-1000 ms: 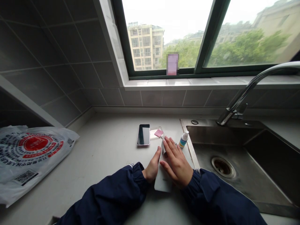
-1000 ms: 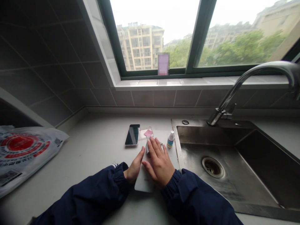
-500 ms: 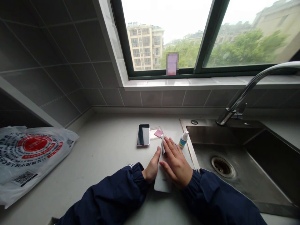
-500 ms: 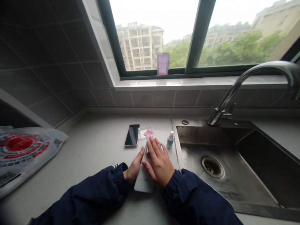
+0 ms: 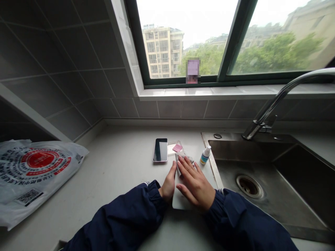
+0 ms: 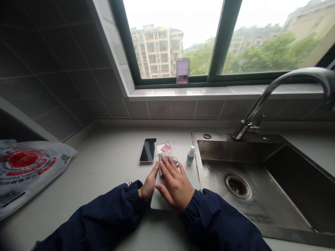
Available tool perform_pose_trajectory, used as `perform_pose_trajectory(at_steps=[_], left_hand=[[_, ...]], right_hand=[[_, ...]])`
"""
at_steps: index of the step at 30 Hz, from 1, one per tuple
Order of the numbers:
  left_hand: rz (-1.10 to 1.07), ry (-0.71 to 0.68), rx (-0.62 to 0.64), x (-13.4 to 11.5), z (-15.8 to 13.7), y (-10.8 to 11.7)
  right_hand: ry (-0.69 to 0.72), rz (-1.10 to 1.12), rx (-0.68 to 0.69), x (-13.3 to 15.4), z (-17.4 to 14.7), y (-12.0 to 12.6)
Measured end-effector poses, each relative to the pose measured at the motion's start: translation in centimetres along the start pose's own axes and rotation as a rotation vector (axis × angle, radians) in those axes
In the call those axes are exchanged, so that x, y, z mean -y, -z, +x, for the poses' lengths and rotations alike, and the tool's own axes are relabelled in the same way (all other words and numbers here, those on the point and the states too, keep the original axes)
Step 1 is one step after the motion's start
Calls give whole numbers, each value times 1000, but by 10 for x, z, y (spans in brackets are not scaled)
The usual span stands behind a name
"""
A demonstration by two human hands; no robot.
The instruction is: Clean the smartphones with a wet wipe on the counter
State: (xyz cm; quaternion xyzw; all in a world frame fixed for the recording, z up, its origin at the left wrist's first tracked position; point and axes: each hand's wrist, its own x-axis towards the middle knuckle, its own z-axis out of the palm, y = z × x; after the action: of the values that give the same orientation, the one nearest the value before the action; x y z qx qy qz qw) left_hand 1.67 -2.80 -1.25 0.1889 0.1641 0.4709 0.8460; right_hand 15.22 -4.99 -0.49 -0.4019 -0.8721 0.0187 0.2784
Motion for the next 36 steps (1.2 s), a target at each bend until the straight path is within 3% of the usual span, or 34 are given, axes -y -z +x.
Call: perform_pose_trajectory(at_steps=[11,36], left_hand=[[-120,87,-164,-6,-3,-7],[-164,137,-181,-8,-3,-10]], right_hand=[[72,25,4,5,1,4],[76,-12,-9,6,1,4]])
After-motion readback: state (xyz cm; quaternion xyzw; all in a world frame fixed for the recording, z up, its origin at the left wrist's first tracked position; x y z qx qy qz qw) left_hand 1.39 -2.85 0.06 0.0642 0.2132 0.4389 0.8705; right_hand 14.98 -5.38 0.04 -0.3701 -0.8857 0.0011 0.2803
